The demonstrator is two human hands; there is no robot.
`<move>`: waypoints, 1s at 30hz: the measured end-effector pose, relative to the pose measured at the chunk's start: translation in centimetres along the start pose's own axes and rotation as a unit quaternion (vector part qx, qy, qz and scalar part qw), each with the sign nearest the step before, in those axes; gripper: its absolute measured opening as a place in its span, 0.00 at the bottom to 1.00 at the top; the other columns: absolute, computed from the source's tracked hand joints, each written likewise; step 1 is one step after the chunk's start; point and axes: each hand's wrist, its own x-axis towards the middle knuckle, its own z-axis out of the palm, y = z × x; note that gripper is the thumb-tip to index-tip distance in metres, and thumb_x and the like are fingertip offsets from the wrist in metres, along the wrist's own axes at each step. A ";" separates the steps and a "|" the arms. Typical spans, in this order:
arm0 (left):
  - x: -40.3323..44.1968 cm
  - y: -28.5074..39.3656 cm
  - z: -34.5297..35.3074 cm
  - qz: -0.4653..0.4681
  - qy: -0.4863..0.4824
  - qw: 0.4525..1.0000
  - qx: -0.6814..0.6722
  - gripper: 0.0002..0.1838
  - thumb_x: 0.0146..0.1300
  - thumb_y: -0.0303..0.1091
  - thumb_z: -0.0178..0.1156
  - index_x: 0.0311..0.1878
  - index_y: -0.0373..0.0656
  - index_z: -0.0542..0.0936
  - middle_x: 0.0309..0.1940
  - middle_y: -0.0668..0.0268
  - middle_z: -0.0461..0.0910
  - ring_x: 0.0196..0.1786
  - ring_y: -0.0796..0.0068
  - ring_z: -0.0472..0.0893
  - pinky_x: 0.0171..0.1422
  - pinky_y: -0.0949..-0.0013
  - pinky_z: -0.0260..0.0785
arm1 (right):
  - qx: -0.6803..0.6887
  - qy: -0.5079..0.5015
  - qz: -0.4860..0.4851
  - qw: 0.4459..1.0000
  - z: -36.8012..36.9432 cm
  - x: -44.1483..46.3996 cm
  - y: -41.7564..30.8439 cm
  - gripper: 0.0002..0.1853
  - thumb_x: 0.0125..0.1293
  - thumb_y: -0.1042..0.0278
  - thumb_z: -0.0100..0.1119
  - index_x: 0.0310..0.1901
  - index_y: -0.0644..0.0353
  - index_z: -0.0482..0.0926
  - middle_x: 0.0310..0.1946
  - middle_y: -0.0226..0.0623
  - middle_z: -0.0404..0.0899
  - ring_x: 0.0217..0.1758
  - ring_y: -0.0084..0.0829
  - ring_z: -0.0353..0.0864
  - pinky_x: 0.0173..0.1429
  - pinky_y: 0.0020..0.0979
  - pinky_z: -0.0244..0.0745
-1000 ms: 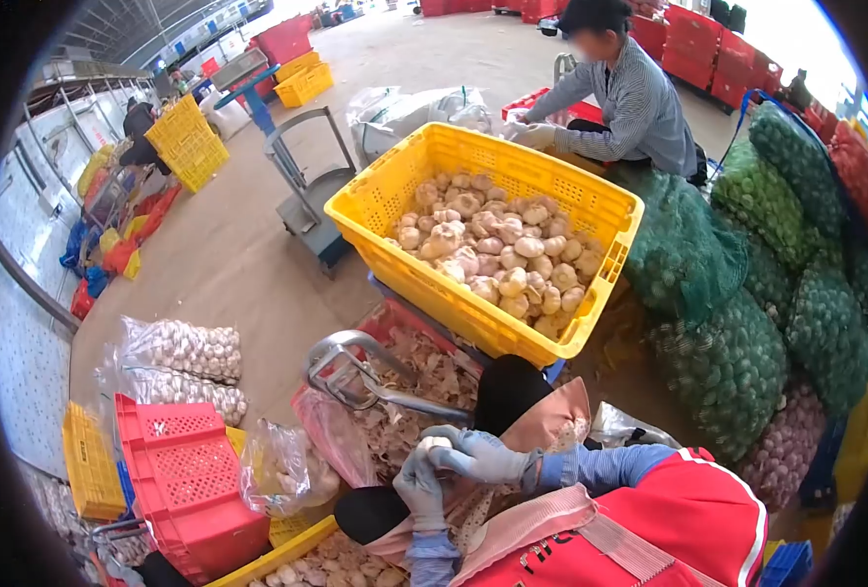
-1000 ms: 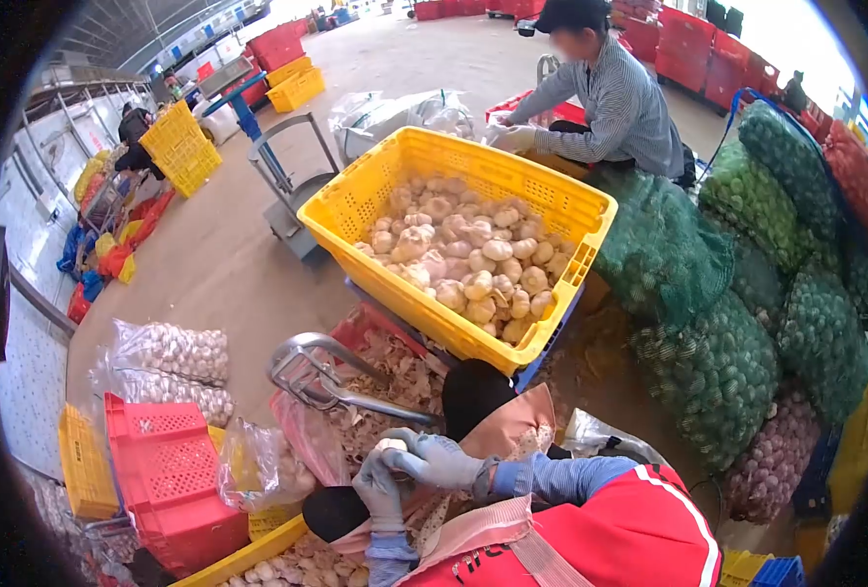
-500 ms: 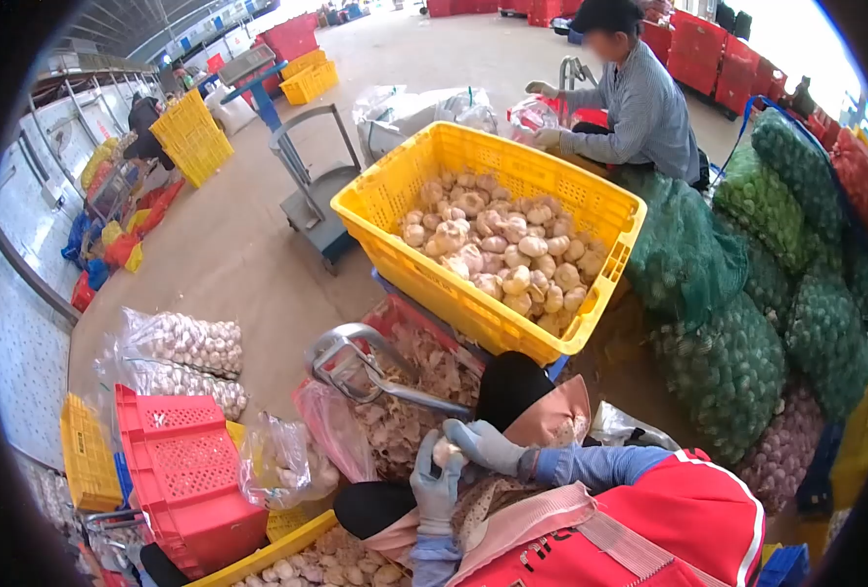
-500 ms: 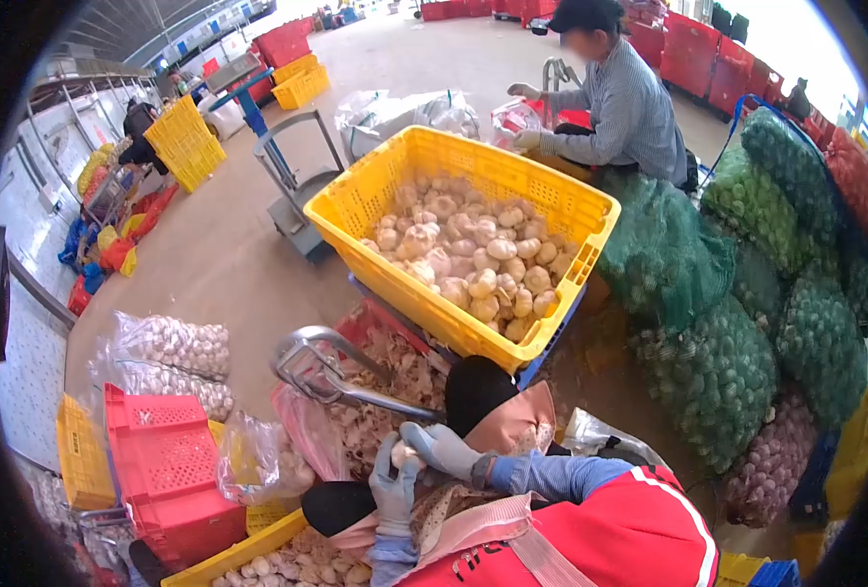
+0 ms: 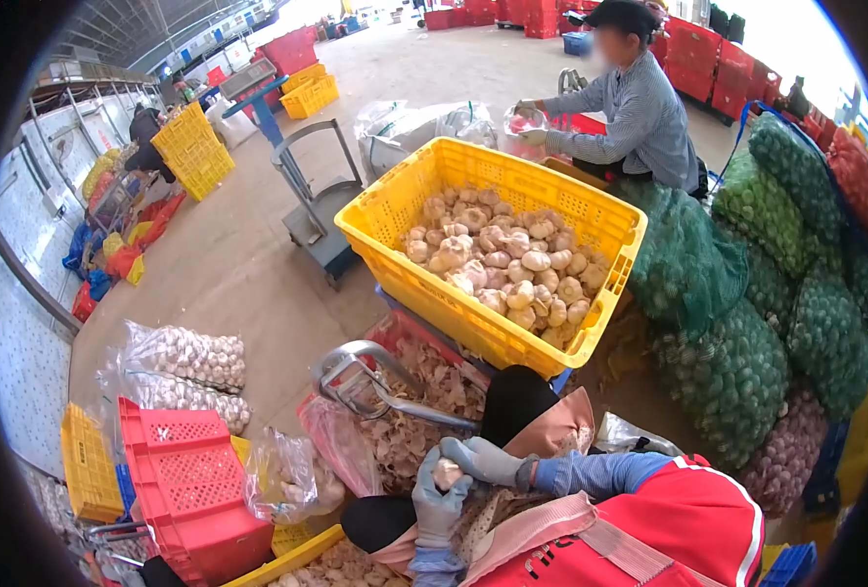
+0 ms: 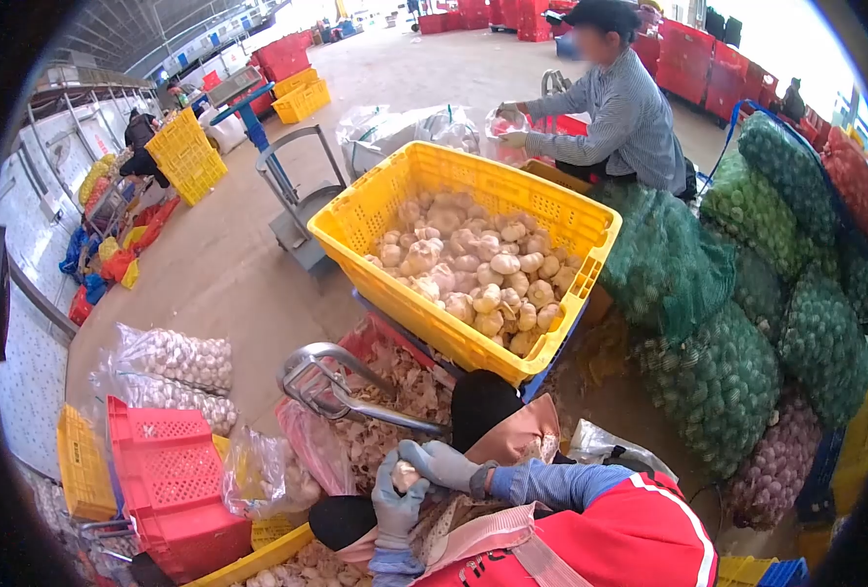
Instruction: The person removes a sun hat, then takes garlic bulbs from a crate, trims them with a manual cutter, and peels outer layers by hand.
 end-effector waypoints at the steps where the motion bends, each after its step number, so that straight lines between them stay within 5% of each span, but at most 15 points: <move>1: -0.1 -0.6 -0.2 0.002 0.005 1.000 0.007 0.39 0.57 0.31 0.79 0.71 0.34 0.73 0.60 0.55 0.83 0.60 0.64 0.84 0.66 0.62 0.76 | 0.002 0.001 0.003 1.000 -0.2 -0.2 0.5 0.13 0.82 0.57 0.43 0.47 0.53 0.77 0.34 0.49 0.83 0.37 0.54 0.84 0.38 0.48 0.76; 4: 0.4 1.5 -0.8 -0.008 -0.002 1.000 -0.009 0.39 0.58 0.33 0.78 0.72 0.33 0.73 0.58 0.54 0.84 0.59 0.65 0.84 0.64 0.62 0.77 | -0.351 0.003 -0.117 0.929 -3.2 -1.8 -4.5 0.20 0.80 0.47 0.46 0.53 0.50 0.84 0.42 0.47 0.89 0.42 0.53 0.88 0.44 0.50 0.81; 8: 0.9 1.3 -1.4 -0.026 -0.047 0.980 0.193 0.42 0.54 0.31 0.77 0.74 0.36 0.73 0.62 0.44 0.82 0.63 0.48 0.84 0.68 0.55 0.76 | -0.226 -0.034 -0.030 0.973 -3.1 -1.5 -5.4 0.28 0.77 0.37 0.47 0.53 0.55 0.82 0.42 0.53 0.88 0.46 0.58 0.87 0.51 0.55 0.79; 11: 1.2 0.0 -0.6 0.009 -0.004 0.986 0.167 0.37 0.55 0.27 0.70 0.72 0.36 0.76 0.61 0.42 0.81 0.64 0.42 0.83 0.71 0.54 0.75 | -0.184 -0.050 0.013 0.982 -1.8 -1.1 -4.0 0.35 0.72 0.31 0.53 0.61 0.58 0.79 0.47 0.57 0.86 0.50 0.59 0.86 0.56 0.53 0.79; 12: 1.1 -0.6 -0.7 -0.004 -0.004 0.996 0.094 0.34 0.57 0.24 0.66 0.71 0.35 0.77 0.63 0.44 0.82 0.66 0.49 0.83 0.72 0.57 0.73 | -0.083 -0.020 0.013 0.996 -1.0 -0.4 -1.5 0.33 0.74 0.31 0.52 0.56 0.58 0.80 0.48 0.56 0.87 0.55 0.57 0.85 0.58 0.53 0.78; 13: 1.0 -1.8 -0.2 0.019 0.044 0.997 0.059 0.32 0.57 0.20 0.63 0.69 0.32 0.78 0.59 0.52 0.86 0.56 0.63 0.87 0.62 0.63 0.80 | -0.095 -0.002 0.022 0.995 -0.3 0.4 0.3 0.28 0.76 0.36 0.53 0.50 0.59 0.80 0.45 0.51 0.87 0.51 0.52 0.86 0.57 0.48 0.79; 14: 1.0 -1.7 -0.7 -0.078 0.054 0.993 -0.066 0.31 0.57 0.18 0.59 0.69 0.30 0.79 0.50 0.60 0.88 0.39 0.77 0.86 0.44 0.71 0.80 | -0.060 -0.129 0.000 0.990 -1.5 1.1 -0.4 0.23 0.81 0.45 0.45 0.51 0.56 0.81 0.47 0.51 0.86 0.51 0.53 0.85 0.58 0.46 0.78; 15: 1.1 -1.7 -0.9 -0.161 0.103 0.960 -0.202 0.31 0.58 0.18 0.56 0.68 0.28 0.79 0.44 0.63 0.88 0.27 0.83 0.79 0.31 0.77 0.73 | -0.064 -0.073 -0.216 0.972 0.2 2.3 4.2 0.18 0.82 0.53 0.45 0.44 0.57 0.80 0.39 0.43 0.86 0.44 0.46 0.85 0.50 0.44 0.78; 16: 0.9 -2.1 -1.4 -0.185 0.116 0.956 -0.197 0.31 0.58 0.19 0.53 0.68 0.28 0.79 0.45 0.61 0.88 0.26 0.83 0.78 0.30 0.77 0.70 | 0.203 -0.048 0.068 0.976 1.1 2.4 2.8 0.18 0.82 0.54 0.47 0.37 0.55 0.78 0.32 0.35 0.83 0.37 0.36 0.83 0.42 0.40 0.78; 18: 0.7 -1.6 -1.4 -0.169 0.222 0.930 -0.241 0.23 0.68 0.19 0.57 0.67 0.30 0.80 0.45 0.61 0.89 0.26 0.84 0.77 0.30 0.77 0.70 | 0.390 -0.088 0.216 0.891 -0.3 1.4 -2.1 0.27 0.80 0.39 0.45 0.34 0.53 0.79 0.25 0.32 0.79 0.23 0.30 0.79 0.29 0.33 0.77; 21: 0.2 -0.1 -2.8 -0.147 0.213 0.953 -0.158 0.16 0.74 0.22 0.60 0.62 0.35 0.84 0.43 0.67 0.85 0.27 0.86 0.76 0.31 0.77 0.71 | 0.394 -0.107 0.226 0.885 -0.7 1.8 -1.0 0.40 0.72 0.16 0.38 0.34 0.50 0.79 0.20 0.31 0.79 0.18 0.29 0.78 0.24 0.30 0.75; 24: -0.1 1.0 -4.8 -0.029 0.255 0.965 -0.048 0.16 0.70 0.20 0.63 0.59 0.36 0.85 0.52 0.60 0.85 0.41 0.75 0.84 0.44 0.73 0.78 | 0.392 -0.099 0.246 0.881 -0.3 2.4 0.1 0.41 0.70 0.14 0.38 0.37 0.50 0.80 0.21 0.34 0.81 0.18 0.34 0.80 0.25 0.34 0.77; 26: 0.1 1.9 -9.1 0.143 0.319 0.911 0.218 0.17 0.68 0.20 0.66 0.59 0.37 0.85 0.55 0.57 0.84 0.51 0.64 0.86 0.56 0.67 0.79 | 0.346 -0.078 0.235 0.905 0.3 2.8 -0.1 0.41 0.71 0.17 0.43 0.42 0.54 0.82 0.26 0.39 0.84 0.23 0.37 0.85 0.31 0.38 0.83; 28: -0.3 3.7 -13.2 0.132 0.404 0.853 0.302 0.17 0.65 0.25 0.69 0.58 0.37 0.86 0.58 0.54 0.84 0.62 0.57 0.82 0.67 0.58 0.75 | 0.323 -0.097 0.218 0.916 0.7 3.9 -4.4 0.39 0.73 0.22 0.47 0.48 0.57 0.83 0.32 0.39 0.86 0.29 0.35 0.87 0.35 0.38 0.85; 30: -0.5 5.9 -18.0 0.116 0.372 0.771 0.503 0.38 0.57 0.45 0.77 0.70 0.42 0.79 0.65 0.53 0.78 0.72 0.43 0.72 0.80 0.40 0.57 | 0.283 -0.115 0.027 0.952 2.3 7.5 -4.5 0.35 0.77 0.28 0.48 0.51 0.59 0.83 0.34 0.36 0.86 0.34 0.31 0.87 0.39 0.35 0.85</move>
